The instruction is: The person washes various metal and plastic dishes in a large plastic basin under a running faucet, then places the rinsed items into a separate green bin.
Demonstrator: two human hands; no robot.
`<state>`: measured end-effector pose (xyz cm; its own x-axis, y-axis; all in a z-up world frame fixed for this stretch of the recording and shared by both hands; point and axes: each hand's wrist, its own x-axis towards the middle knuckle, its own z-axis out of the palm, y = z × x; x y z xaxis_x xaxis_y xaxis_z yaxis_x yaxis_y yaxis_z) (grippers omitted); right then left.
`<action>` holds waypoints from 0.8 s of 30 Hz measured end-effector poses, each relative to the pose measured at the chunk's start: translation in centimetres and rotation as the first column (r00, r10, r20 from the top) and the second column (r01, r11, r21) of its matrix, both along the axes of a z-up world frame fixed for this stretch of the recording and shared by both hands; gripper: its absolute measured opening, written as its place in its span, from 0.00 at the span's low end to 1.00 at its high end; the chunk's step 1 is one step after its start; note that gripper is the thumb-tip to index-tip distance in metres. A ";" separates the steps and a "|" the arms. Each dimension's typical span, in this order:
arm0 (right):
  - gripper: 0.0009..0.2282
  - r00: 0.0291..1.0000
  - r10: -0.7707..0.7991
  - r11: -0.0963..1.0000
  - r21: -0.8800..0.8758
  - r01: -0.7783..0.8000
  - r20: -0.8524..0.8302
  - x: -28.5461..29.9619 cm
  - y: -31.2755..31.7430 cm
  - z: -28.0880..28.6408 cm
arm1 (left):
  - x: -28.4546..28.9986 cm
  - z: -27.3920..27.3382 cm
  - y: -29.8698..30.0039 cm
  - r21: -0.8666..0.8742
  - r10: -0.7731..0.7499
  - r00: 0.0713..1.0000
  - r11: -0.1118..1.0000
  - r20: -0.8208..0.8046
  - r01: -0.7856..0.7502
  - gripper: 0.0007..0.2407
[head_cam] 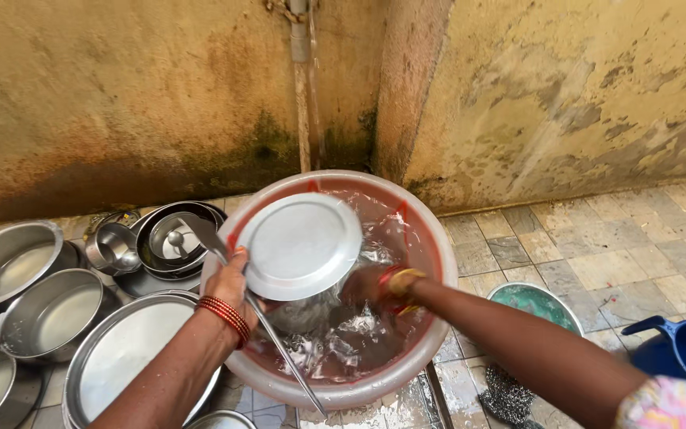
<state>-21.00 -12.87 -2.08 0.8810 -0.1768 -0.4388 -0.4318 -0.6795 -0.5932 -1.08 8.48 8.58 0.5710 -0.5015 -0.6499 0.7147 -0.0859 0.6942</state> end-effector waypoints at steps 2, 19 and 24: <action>0.18 0.989 -0.125 0.992 -0.014 0.126 0.081 -1.1 -0.9 1.6 | -0.9 0.3 -0.1 -0.111 -0.114 0.992 0.988 -0.044 0.109 0.22; 0.25 0.899 -0.354 0.889 0.392 0.238 0.257 5.1 6.4 7.3 | 2.8 4.2 -2.7 -0.173 -0.077 0.994 0.981 0.078 0.090 0.20; 0.35 0.915 -0.387 0.867 -0.295 0.402 0.113 2.8 12.2 13.6 | 2.7 10.4 -0.2 0.140 0.064 0.964 0.985 0.260 -0.103 0.21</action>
